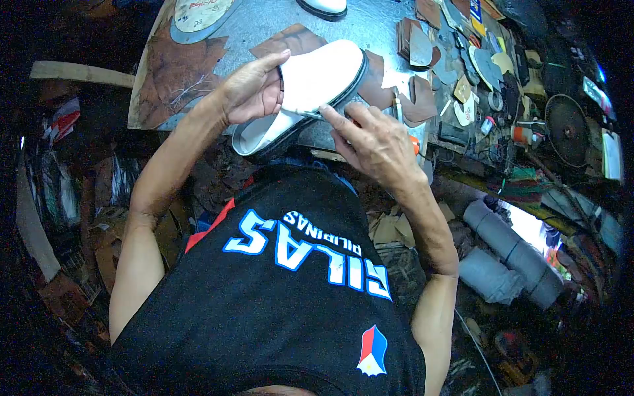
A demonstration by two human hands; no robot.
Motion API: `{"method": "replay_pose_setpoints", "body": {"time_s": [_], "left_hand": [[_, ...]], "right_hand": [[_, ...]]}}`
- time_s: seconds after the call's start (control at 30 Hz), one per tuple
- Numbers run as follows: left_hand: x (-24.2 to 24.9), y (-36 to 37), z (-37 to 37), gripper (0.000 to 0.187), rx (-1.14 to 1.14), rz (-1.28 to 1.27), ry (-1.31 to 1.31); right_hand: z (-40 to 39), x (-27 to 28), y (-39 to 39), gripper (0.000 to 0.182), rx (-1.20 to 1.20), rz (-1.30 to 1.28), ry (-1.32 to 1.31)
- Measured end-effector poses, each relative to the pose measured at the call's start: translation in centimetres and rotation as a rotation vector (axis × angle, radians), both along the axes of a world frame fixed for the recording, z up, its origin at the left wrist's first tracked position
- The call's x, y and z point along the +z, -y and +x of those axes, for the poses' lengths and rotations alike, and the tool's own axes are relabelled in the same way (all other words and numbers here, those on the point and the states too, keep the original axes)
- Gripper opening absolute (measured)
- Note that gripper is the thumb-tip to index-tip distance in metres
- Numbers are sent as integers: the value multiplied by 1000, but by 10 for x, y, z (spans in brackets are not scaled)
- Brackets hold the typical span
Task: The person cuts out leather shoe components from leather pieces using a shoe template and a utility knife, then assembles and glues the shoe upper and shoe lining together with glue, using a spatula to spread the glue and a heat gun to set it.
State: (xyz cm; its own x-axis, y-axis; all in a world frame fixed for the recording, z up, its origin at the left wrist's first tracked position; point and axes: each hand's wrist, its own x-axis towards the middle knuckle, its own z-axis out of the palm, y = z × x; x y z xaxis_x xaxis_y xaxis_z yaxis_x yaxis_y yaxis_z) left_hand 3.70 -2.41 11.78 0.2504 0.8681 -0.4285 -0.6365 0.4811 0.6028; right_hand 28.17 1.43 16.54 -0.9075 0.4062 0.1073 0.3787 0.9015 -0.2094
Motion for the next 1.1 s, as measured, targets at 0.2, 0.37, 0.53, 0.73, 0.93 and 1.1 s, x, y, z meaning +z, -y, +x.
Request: {"method": "replay_pose_setpoints", "body": {"time_s": [0.2, 0.37, 0.53, 0.73, 0.93, 1.1], "left_hand": [[-5, -2, -6, 48, -48, 3, 21], [-1, -2, -6, 50, -18, -9, -5], [-2, -2, -9, 51, -51, 24, 11], [-2, -1, -8, 49, -8, 16, -43], [-5, -1, -8, 54, -25, 50, -42], [-4, -2, -10, 55, -71, 49, 4]], "right_hand": [[0, 1, -2, 48, -49, -3, 44], [0, -3, 0, 48, -17, -5, -25], [0, -3, 0, 47, 7, -9, -43], [0, -4, 1, 48, -20, 10, 15], [1, -6, 2, 48, -30, 1, 20], [2, -9, 10, 49, 8, -48, 1]]}}
